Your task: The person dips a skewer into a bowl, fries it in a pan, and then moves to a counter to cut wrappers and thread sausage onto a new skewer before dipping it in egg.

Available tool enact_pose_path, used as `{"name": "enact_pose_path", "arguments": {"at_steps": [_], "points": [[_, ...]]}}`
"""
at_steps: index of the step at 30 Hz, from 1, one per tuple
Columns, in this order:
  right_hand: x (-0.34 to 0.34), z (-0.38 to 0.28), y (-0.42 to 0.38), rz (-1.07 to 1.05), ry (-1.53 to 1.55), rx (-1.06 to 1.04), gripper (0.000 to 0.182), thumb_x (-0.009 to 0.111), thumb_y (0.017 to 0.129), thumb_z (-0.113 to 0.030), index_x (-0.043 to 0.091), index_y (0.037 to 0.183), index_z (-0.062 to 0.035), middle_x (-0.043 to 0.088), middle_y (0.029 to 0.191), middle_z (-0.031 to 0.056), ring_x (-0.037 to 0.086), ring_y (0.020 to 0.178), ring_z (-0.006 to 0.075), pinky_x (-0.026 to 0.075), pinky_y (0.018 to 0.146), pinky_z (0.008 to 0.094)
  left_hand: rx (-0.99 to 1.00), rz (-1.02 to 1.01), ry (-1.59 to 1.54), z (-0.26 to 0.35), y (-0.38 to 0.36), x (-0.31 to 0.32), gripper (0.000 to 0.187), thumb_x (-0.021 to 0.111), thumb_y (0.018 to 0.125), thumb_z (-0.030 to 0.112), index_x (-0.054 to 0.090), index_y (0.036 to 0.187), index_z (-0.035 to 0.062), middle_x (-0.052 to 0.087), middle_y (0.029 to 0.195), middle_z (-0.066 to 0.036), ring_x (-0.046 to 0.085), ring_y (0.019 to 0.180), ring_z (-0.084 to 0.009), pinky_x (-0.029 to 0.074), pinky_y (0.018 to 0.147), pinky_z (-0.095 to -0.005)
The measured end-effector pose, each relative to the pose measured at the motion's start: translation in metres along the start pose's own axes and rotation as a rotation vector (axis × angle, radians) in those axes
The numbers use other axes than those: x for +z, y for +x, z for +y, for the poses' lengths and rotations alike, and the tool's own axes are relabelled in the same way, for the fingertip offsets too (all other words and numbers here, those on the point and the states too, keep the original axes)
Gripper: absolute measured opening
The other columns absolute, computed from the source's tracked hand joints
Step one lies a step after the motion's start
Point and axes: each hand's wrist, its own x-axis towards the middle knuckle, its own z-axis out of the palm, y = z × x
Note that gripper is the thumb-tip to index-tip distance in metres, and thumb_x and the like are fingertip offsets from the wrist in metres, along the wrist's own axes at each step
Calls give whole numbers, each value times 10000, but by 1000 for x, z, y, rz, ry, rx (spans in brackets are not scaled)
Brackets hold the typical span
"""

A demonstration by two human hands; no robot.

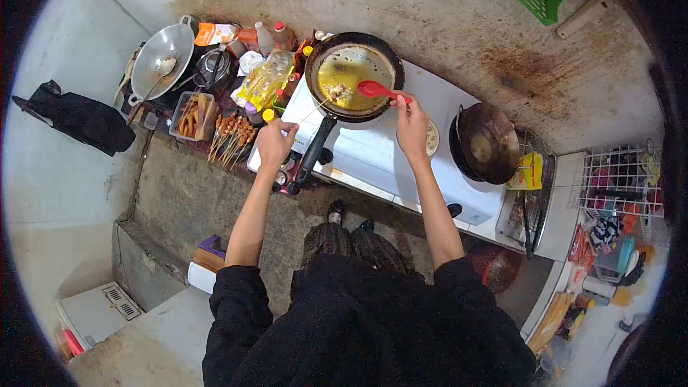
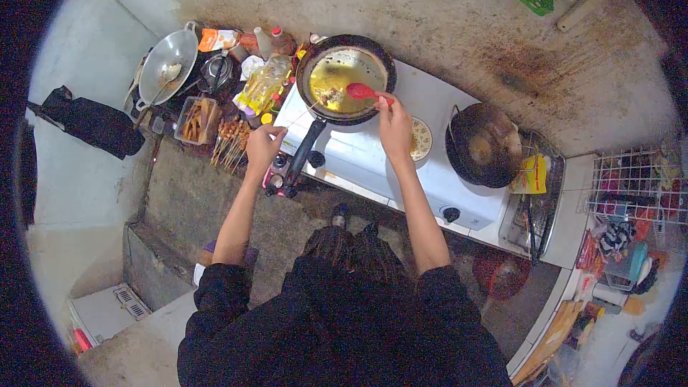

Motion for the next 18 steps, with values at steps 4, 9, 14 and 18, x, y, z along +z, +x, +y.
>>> {"name": "enact_pose_path", "arguments": {"at_steps": [4, 9, 14, 18], "points": [[-5, 11, 0, 42, 69, 6, 248, 430, 896, -207, 578, 974, -23, 630, 778, 110, 611, 740, 184, 455, 683, 300, -14, -21, 5, 1, 1, 1, 122, 662, 686, 216, 682, 725, 101, 590, 670, -110, 572, 615, -290, 432, 550, -367], [-21, 1, -10, 80, 193, 27, 251, 423, 907, -208, 568, 1005, -29, 615, 794, 84, 584, 756, 132, 442, 692, 257, -37, -5, 1, -1, -1, 4, 127, 670, 680, 219, 683, 724, 100, 609, 681, -99, 581, 610, -273, 439, 543, -359], [-36, -7, -19, 100, 211, 92, 259, 410, 914, -205, 557, 1011, -15, 602, 801, 73, 572, 772, 116, 440, 709, 247, -36, 8, -19, 4, -3, 2, 135, 670, 682, 224, 682, 731, 98, 614, 680, -88, 587, 615, -265, 445, 548, -353], [-46, -7, -24, 129, 267, 125, 261, 404, 917, -206, 552, 1004, -9, 597, 804, 71, 569, 774, 118, 439, 723, 248, -43, 6, -29, 2, -4, 5, 139, 670, 682, 225, 682, 744, 101, 612, 674, -87, 588, 623, -264, 448, 554, -353]]}}
